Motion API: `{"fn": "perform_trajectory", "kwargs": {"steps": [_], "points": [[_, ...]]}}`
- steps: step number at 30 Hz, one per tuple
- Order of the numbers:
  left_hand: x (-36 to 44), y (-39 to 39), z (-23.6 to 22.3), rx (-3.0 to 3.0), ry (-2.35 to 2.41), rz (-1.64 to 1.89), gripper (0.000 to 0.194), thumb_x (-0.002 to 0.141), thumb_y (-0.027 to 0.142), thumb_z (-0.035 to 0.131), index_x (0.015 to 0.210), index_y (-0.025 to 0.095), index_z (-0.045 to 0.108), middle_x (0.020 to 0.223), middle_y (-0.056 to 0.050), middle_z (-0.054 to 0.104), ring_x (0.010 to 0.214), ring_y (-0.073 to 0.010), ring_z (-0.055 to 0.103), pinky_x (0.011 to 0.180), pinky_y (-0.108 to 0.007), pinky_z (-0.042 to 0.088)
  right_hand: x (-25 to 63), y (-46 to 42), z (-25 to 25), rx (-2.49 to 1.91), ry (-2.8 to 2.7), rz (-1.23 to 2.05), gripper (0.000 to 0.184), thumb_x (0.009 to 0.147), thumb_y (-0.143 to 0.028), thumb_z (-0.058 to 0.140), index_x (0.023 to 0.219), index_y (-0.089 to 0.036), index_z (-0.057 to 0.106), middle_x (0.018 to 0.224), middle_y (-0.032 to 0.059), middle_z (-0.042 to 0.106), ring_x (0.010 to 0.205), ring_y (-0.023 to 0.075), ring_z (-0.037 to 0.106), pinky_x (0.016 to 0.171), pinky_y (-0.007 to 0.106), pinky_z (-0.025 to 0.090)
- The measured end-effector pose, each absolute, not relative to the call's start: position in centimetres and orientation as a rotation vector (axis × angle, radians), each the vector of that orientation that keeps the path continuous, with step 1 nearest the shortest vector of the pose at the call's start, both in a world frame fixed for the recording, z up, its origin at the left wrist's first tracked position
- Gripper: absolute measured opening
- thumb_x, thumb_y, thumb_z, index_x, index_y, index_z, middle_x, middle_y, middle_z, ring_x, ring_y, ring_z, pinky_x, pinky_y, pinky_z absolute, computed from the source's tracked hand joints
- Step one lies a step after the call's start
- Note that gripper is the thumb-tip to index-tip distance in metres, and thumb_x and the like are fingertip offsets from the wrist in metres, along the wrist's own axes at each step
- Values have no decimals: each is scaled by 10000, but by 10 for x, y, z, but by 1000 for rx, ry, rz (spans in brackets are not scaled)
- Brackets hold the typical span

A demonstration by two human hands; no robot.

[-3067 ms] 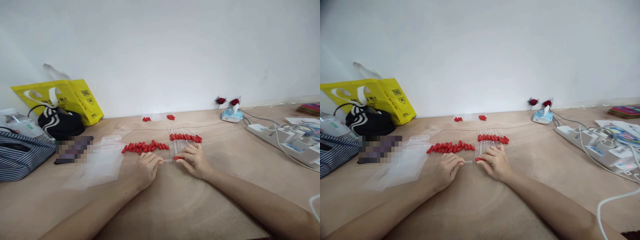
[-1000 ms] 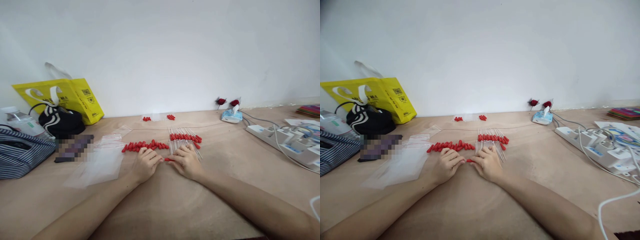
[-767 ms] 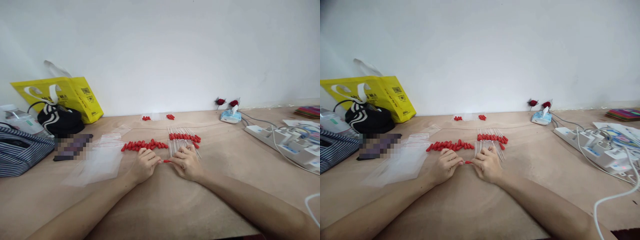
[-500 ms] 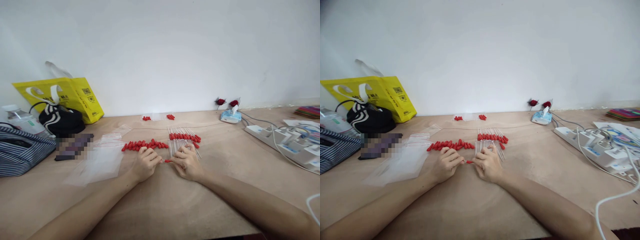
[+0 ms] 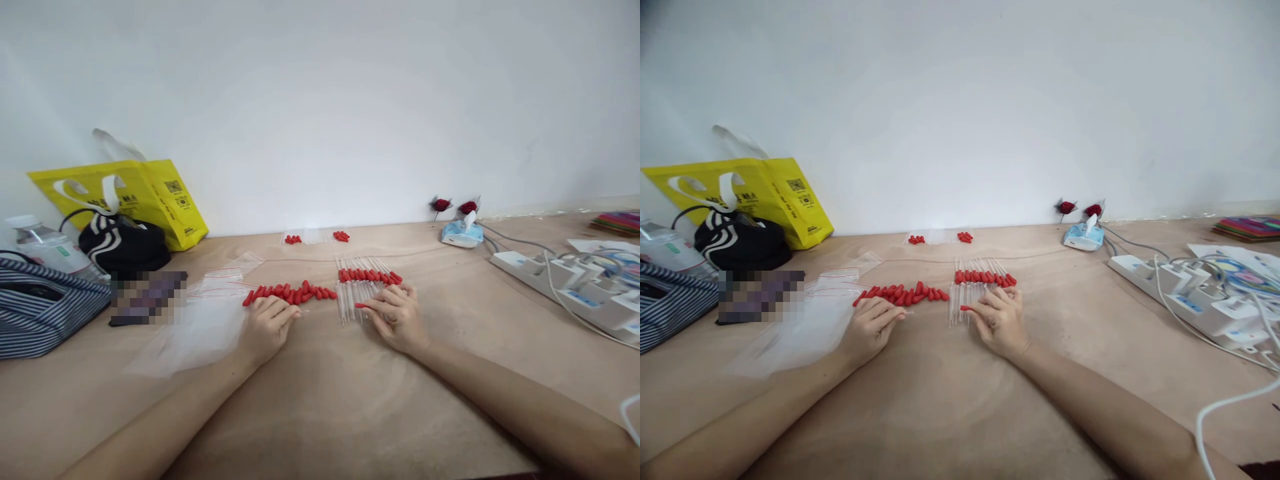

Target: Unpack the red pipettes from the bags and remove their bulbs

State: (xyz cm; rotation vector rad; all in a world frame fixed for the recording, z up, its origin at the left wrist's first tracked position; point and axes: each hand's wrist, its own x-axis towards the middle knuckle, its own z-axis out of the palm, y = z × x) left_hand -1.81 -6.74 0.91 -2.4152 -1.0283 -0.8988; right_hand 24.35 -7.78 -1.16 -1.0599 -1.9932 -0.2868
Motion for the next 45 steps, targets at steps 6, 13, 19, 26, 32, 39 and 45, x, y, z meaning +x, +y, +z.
{"fn": "perform_trajectory", "kwargs": {"steps": [6,13,19,26,32,39,45], "points": [[6,-62,13,-2690,-1458,-1100,172,830,191,424,799,171,592,800,-31,635,770,-157,549,708,-299,412,252,-61,-9,-1265,-1764,-220,199,805,-347,491,869,-260,659,748,23,591,728,147,499,732,324,233],[48,-19,29,-2760,-2276,-1064,120,779,166,451,825,140,558,721,-33,645,651,-129,619,567,-221,456,283,-47,10,-1805,-1636,82,193,730,-363,511,750,-236,656,703,6,638,719,178,541,720,316,264],[82,3,30,-2732,-2304,-855,161,644,132,555,803,147,564,523,13,599,530,-143,598,493,-214,416,294,-56,18,-1998,-1688,268,229,695,-418,516,692,-237,657,661,7,655,672,175,571,648,288,302],[93,-3,31,-2678,-2202,-709,230,589,148,587,817,164,564,489,22,571,538,-167,580,513,-236,395,297,-52,12,-2052,-1750,269,277,698,-475,504,704,-244,658,748,23,678,755,218,591,668,323,323],[82,-17,31,-2681,-2024,-818,198,707,207,540,900,164,538,577,19,583,568,-139,563,560,-236,403,299,-50,9,-2055,-1755,278,326,741,-485,449,701,-238,658,761,35,678,774,220,590,665,319,325],[23,-54,17,-2751,-1449,-1003,92,772,212,483,816,184,559,711,-2,602,621,-128,544,606,-255,437,308,-27,3,-2144,-1504,195,317,743,-452,445,856,-216,624,837,50,661,800,219,580,652,308,344],[9,-47,18,-2672,-1185,-795,145,782,184,491,882,195,595,917,-50,590,894,-192,508,815,-366,396,311,-1,3,-2263,-1536,436,442,657,-604,467,707,-206,653,683,62,648,665,209,585,576,293,365]]}}
